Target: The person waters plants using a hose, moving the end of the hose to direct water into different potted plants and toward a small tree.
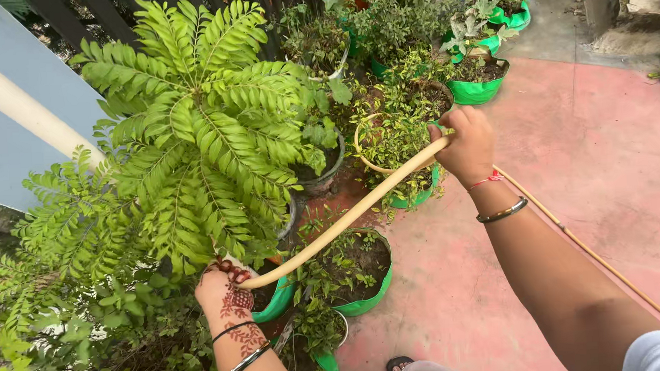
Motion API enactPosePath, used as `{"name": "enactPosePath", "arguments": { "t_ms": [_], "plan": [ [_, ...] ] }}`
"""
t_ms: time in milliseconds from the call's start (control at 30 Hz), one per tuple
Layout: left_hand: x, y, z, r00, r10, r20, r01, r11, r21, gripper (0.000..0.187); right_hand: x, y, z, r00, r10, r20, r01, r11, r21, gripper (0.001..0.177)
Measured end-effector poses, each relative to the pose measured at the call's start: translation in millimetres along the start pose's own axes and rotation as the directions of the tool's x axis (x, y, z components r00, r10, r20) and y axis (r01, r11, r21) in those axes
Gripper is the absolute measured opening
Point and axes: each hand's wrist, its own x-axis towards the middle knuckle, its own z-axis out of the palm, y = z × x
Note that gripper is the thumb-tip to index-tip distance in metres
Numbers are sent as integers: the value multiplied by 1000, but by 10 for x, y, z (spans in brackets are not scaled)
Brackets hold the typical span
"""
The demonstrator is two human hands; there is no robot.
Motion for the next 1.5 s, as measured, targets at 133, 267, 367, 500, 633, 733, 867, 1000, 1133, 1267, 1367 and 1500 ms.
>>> {"name": "enactPosePath", "arguments": {
  "t_ms": [133, 267, 367, 500, 633, 733, 867, 1000, 1133, 1267, 1367, 1500],
  "plan": [
    [-351, 304, 181, 978, 162, -129, -153, 985, 76, 25, -41, 464, 550, 968, 206, -141, -190, 975, 120, 54],
    [-480, 52, 421, 964, 189, -185, -152, 968, 200, 24, -42, 398, 764, 670, 527, 523, -735, 568, 370, 65],
    [-438, -502, 802, 956, 178, -233, -25, 842, 540, 21, 17, -289, 631, 804, 353, 478, -521, 806, 280, 70],
    [-97, -1289, 1393, 990, 76, -116, 7, 806, 592, 9, 117, -1420, 591, 872, -261, 415, 8, 854, 520, 61],
    [144, -1868, 1777, 996, 12, -85, 55, 671, 740, 31, 132, -1917, 630, 871, -282, 402, -71, 738, 671, 54],
    [424, -2187, 1825, 702, 330, 631, -708, 218, 672, 25, 96, -2025, 595, 876, -271, 400, -83, 731, 677, 50],
    [826, -2422, 1901, 562, 52, 826, 330, 901, -281, 24, 187, -1848, 464, 845, -351, 403, -86, 655, 751, 27],
    [548, -2348, 2046, 692, -25, 722, -342, 869, 358, 27, 52, -1512, 524, 793, -458, 401, -161, 478, 863, 49],
    [-274, -1802, 2410, 912, 0, 410, -266, 759, 594, 27, -232, -1173, 1000, 821, -56, 568, -455, 535, 711, 61],
    [-1175, -1207, 2939, 989, 96, 113, -148, 706, 692, 29, -471, -1292, 1370, 720, 93, 688, -459, 807, 372, 88],
    [-1947, -668, 3221, 972, 223, 77, -218, 720, 659, 31, -391, -1462, 1542, 802, 163, 575, -392, 870, 300, 67],
    [-2969, 210, 3313, 897, 426, 120, -412, 706, 576, 16, -77, -1464, 1456, 897, -201, 393, 76, 948, 310, 16]
  ]
}}
